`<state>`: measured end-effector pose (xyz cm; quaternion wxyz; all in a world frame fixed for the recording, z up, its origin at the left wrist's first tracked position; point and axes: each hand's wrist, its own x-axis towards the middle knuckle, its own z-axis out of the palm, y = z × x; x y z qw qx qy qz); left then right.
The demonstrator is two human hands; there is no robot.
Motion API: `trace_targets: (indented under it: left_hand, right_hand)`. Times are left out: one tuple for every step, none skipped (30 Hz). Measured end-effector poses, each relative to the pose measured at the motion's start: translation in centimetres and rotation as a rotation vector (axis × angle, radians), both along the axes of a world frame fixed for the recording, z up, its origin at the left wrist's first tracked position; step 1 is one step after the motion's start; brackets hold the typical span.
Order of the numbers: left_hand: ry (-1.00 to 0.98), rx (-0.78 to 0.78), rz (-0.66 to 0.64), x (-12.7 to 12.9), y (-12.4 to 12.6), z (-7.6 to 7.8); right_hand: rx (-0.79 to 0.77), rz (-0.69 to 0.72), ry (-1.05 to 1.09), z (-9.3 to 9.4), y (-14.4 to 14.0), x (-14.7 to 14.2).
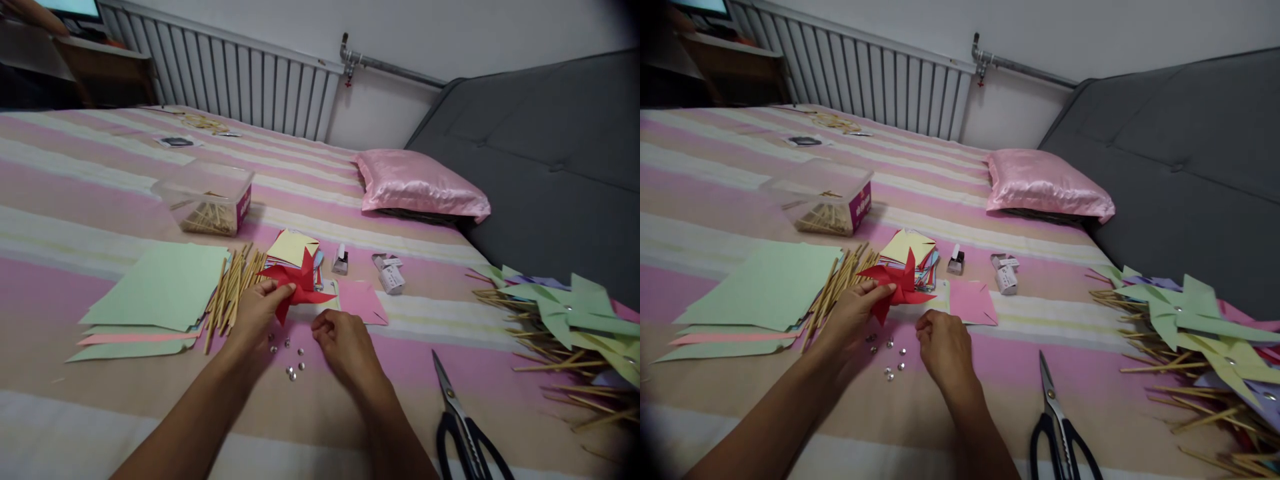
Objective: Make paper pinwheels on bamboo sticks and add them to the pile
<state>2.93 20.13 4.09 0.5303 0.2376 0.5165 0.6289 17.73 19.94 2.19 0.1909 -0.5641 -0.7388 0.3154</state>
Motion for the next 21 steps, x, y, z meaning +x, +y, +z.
trace_targets:
  left_hand:
    - [-0.001, -0.002, 0.001, 0.00, 0.00, 0.01]
    - [0.002, -0.005, 0.004, -0.01, 0.00, 0.00]
    - [0.008, -0.008, 0.005, -0.03, 0.00, -0.04]
    - [0.014, -0.008, 0.005, -0.05, 0.01, -0.10]
    - [0.018, -0.007, 0.006, -0.07, 0.01, -0.17]
    - [0.021, -0.005, 0.007, -0.09, 0.02, -0.25]
    - [0.022, -0.003, 0.005, -0.11, 0.02, -0.31]
    - [0.019, 0.001, 0.004, -0.11, 0.03, -0.37]
    - [0.014, 0.005, 0.001, -0.10, 0.03, -0.41]
    - [0.010, 0.008, -0.002, -0.10, 0.04, -0.43]
    - [0.007, 0.012, -0.007, -0.08, 0.04, -0.43]
    - [0.004, 0.015, -0.012, -0.07, 0.05, -0.41]
    - [0.003, 0.016, -0.013, -0.05, 0.05, -0.37]
    - [0.003, 0.016, -0.012, -0.03, 0.05, -0.32]
    - [0.003, 0.013, -0.009, -0.01, 0.05, -0.26]
    - [0.002, 0.007, -0.005, 0.01, 0.05, -0.21]
    - [0.001, 0.001, -0.002, 0.02, 0.04, -0.16]
    - [-0.001, 0.000, 0.001, 0.03, 0.04, -0.13]
    - [-0.001, 0.001, 0.001, 0.03, 0.03, -0.13]
    - [0.000, 0.002, 0.000, 0.02, 0.03, -0.14]
    - [0.005, 0.004, -0.001, 0.00, 0.02, -0.17]
  right_hand:
    - [-0.023, 0.018, 0.030, 0.05, -0.05, -0.04]
    - [-0.057, 0.045, 0.057, 0.14, -0.14, -0.14]
    - [-0.095, 0.075, 0.077, 0.24, -0.25, -0.27]
    - [-0.130, 0.104, 0.088, 0.34, -0.37, -0.42]
    - [-0.155, 0.125, 0.090, 0.44, -0.48, -0.57]
    - [-0.168, 0.138, 0.086, 0.51, -0.58, -0.71]
    - [-0.171, 0.142, 0.080, 0.54, -0.63, -0.82]
    - [-0.167, 0.140, 0.072, 0.53, -0.66, -0.89]
    - [-0.162, 0.136, 0.062, 0.48, -0.64, -0.93]
    - [-0.149, 0.130, 0.050, 0.40, -0.60, -0.93]
    - [-0.131, 0.120, 0.036, 0.31, -0.53, -0.91]
    - [-0.110, 0.107, 0.018, 0.20, -0.44, -0.87]
    - [-0.087, 0.091, -0.003, 0.11, -0.36, -0.82]
    - [-0.064, 0.075, -0.022, 0.04, -0.28, -0.77]
    - [-0.040, 0.057, -0.040, 0.01, -0.22, -0.72]
    - [-0.019, 0.041, -0.054, 0.01, -0.17, -0.66]
    - [-0.002, 0.029, -0.064, 0.05, -0.14, -0.60]
    - [0.012, 0.021, -0.066, 0.11, -0.14, -0.53]
    - [0.017, 0.017, -0.060, 0.18, -0.15, -0.46]
    - [0.010, 0.020, -0.047, 0.27, -0.19, -0.40]
    - [-0.013, 0.029, -0.028, 0.35, -0.25, -0.36]
